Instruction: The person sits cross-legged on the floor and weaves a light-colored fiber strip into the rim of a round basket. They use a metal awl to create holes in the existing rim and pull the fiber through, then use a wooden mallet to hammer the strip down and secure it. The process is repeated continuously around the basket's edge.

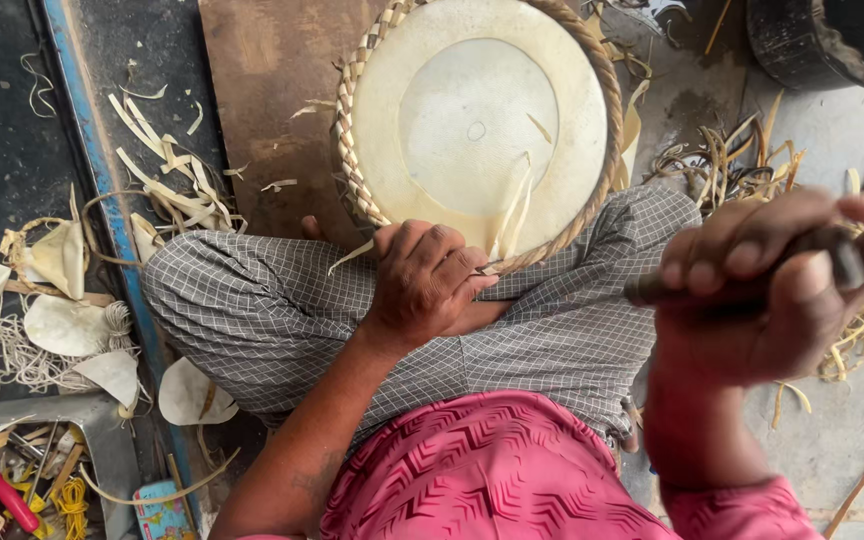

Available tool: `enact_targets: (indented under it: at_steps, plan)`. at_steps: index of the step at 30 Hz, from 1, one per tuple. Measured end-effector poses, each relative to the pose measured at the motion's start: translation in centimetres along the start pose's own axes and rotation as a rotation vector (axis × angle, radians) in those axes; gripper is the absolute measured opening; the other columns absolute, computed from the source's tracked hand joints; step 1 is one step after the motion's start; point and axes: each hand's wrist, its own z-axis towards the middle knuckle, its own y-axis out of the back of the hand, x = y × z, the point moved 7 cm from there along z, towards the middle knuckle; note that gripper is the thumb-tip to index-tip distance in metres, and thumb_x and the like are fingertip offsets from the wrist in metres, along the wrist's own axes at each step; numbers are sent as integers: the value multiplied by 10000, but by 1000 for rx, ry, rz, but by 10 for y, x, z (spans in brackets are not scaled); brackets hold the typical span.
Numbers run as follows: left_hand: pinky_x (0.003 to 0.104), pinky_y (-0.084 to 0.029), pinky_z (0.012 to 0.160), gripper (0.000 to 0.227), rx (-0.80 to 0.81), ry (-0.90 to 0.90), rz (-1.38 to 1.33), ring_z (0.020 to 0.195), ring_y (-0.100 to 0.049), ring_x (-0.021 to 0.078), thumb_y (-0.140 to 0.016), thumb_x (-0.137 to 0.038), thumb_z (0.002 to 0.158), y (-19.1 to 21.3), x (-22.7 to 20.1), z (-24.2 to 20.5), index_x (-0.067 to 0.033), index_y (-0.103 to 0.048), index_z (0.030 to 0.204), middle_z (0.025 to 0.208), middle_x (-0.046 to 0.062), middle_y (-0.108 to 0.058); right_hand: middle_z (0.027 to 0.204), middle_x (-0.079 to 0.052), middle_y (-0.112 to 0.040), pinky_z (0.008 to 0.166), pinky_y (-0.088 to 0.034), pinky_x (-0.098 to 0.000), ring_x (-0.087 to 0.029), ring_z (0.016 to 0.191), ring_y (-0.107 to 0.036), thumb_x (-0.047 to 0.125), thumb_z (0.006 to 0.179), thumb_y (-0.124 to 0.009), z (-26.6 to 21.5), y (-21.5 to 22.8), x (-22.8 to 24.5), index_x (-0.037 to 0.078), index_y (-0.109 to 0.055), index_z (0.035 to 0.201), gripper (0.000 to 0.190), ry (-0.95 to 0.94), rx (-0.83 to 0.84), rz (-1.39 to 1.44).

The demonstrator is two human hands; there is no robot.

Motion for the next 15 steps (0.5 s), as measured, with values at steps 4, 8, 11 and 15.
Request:
enact_targets:
  at_steps: [4,8,11,15]
  plan:
    - [437,-334,945,304,17,9,18,1017,-509,203,-846,-381,866,-1,1,-3,-221,-650,1035,1016,-41,-539,826,-86,-503,607,-473,-356,-207,626,-535,255,1174,-708,9,-15,-18,116,-456,1335,329,37,-26,-21]
    - [443,-327,920,347,20,1,18,1003,-499,209,-829,-439,868,-1,2,-2,-217,-633,1048,1004,-38,-524,827,-66,-495,601,-489,-350,-184,623,-542,299,1156,-722,12,-22,-28,125,-450,1287,349,17,-39,-98]
    - [432,-320,904,348,12,-10,13,992,-496,204,-825,-463,891,-1,3,-1,-218,-633,1048,999,-39,-523,829,-71,-483,611,-477,-350,-179,610,-515,304,1167,-722,9,-24,-30,116,-449,1272,347,22,-78,-117]
    - [416,-320,937,292,16,-6,31,1015,-508,178,-840,-416,917,0,3,-1,-236,-652,1049,998,-70,-534,834,-74,-475,610,-467,-352,-177,609,-494,278,1166,-716,10,-23,-33,117,-436,1275,341,32,-97,-127]
